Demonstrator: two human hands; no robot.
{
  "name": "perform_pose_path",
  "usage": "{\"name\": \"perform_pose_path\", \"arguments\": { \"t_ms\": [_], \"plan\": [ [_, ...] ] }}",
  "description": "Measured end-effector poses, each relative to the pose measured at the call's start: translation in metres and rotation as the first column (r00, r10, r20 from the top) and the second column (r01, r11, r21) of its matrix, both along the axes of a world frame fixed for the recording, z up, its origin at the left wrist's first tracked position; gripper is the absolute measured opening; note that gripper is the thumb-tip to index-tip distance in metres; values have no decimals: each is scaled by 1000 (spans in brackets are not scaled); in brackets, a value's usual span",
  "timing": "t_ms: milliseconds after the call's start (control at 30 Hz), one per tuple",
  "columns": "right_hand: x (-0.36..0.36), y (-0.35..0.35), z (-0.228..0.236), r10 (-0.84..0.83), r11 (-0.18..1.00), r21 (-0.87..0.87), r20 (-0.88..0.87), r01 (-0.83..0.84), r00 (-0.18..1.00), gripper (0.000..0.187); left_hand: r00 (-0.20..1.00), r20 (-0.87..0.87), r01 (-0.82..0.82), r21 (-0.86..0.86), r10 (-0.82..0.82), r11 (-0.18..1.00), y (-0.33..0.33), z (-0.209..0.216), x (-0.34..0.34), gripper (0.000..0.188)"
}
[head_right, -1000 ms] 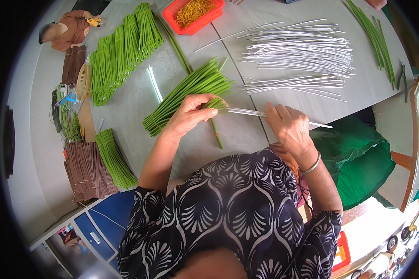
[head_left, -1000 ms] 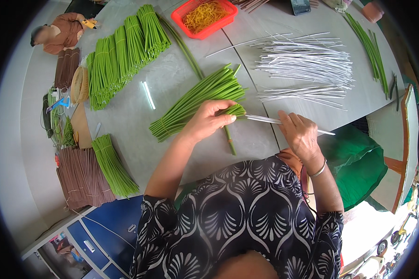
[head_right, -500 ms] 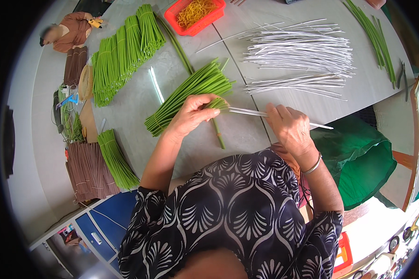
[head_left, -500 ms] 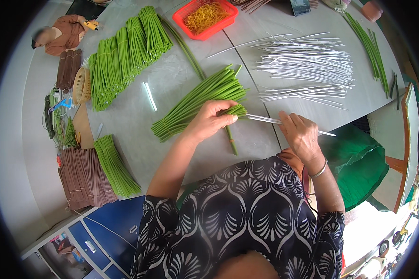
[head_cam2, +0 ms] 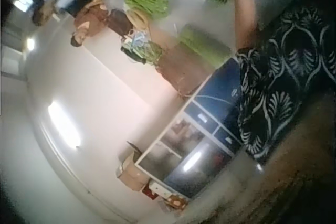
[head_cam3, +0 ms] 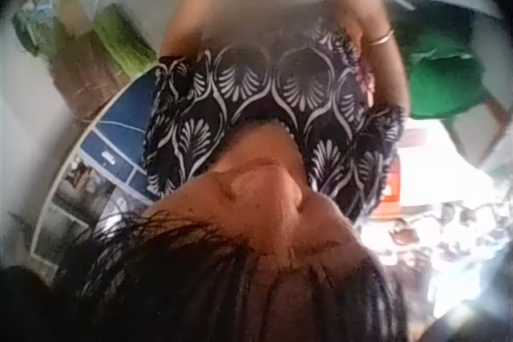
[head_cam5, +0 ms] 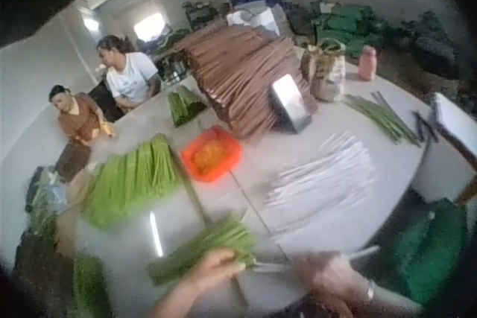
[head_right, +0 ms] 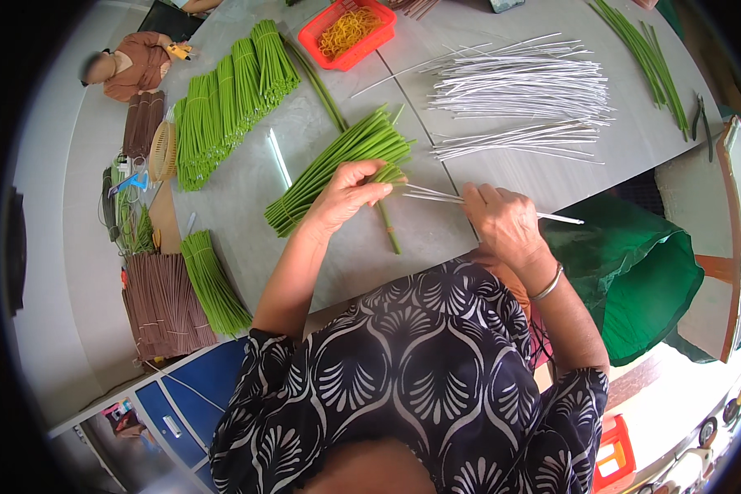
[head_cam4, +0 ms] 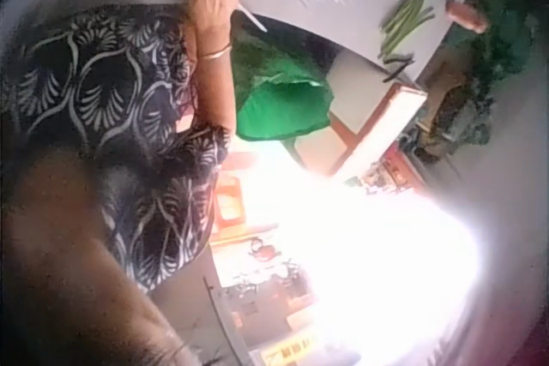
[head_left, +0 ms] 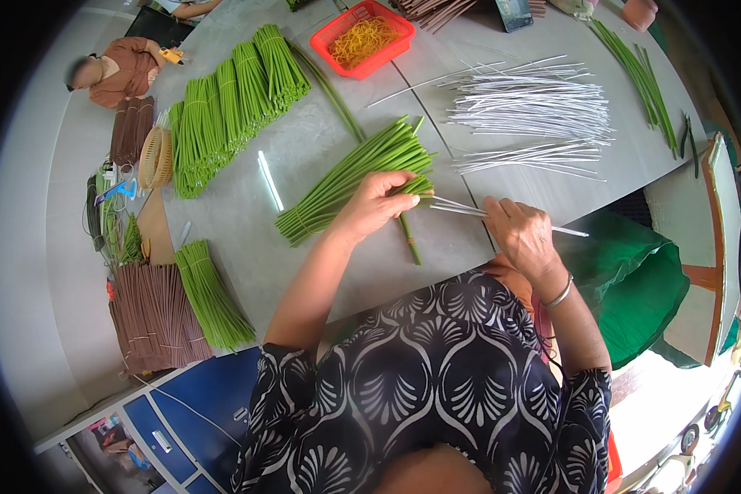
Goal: The person holds a bundle of green tubes and inserts thin white rods into the tubes by hand.
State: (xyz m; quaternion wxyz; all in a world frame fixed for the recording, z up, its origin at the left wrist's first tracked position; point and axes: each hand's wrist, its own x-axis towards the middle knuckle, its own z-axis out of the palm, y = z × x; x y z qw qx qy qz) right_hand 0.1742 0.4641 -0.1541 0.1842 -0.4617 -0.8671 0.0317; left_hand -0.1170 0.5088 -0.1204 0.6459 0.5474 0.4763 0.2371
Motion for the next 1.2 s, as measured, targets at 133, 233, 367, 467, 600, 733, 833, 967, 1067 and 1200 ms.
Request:
{"name": "perform_pose_path", "arguments": {
  "t_ms": [133,233,367,467,600,733,833,967,1067,1200],
  "plan": [
    [0,5,13,187,982,-20,49,-187,981,31,999,-23,45,-9,-45,999,-6,4,3,11],
    [-18,7,15,194,972,110,141,-210,971,28,995,-29,100,18,-99,995,-1,-2,-7,14],
    [-40,5,-3,250,948,168,129,-270,960,45,967,-145,224,106,-208,969,6,-8,-14,18],
    [-40,10,-3,228,960,171,-28,-220,973,49,977,-137,186,152,-165,971,8,-14,-9,16],
    [-47,24,13,236,916,348,-58,-202,970,46,986,-122,131,148,-114,980,15,-9,-17,18],
    [-47,26,15,189,921,362,-88,-145,978,46,1000,20,-11,11,11,1000,15,-3,-25,18],
    [-47,31,10,110,940,334,-98,-72,989,43,994,93,-49,-38,52,998,11,-2,-31,20],
    [-49,35,15,10,968,247,-154,29,988,51,983,179,-35,17,31,999,10,11,-35,26],
    [-49,41,15,-19,965,254,-163,60,987,52,982,180,-50,-40,57,998,8,21,-39,27],
    [-53,42,14,-7,969,244,-115,35,993,50,979,183,-83,-34,88,996,8,23,-40,27]
  ]
}}
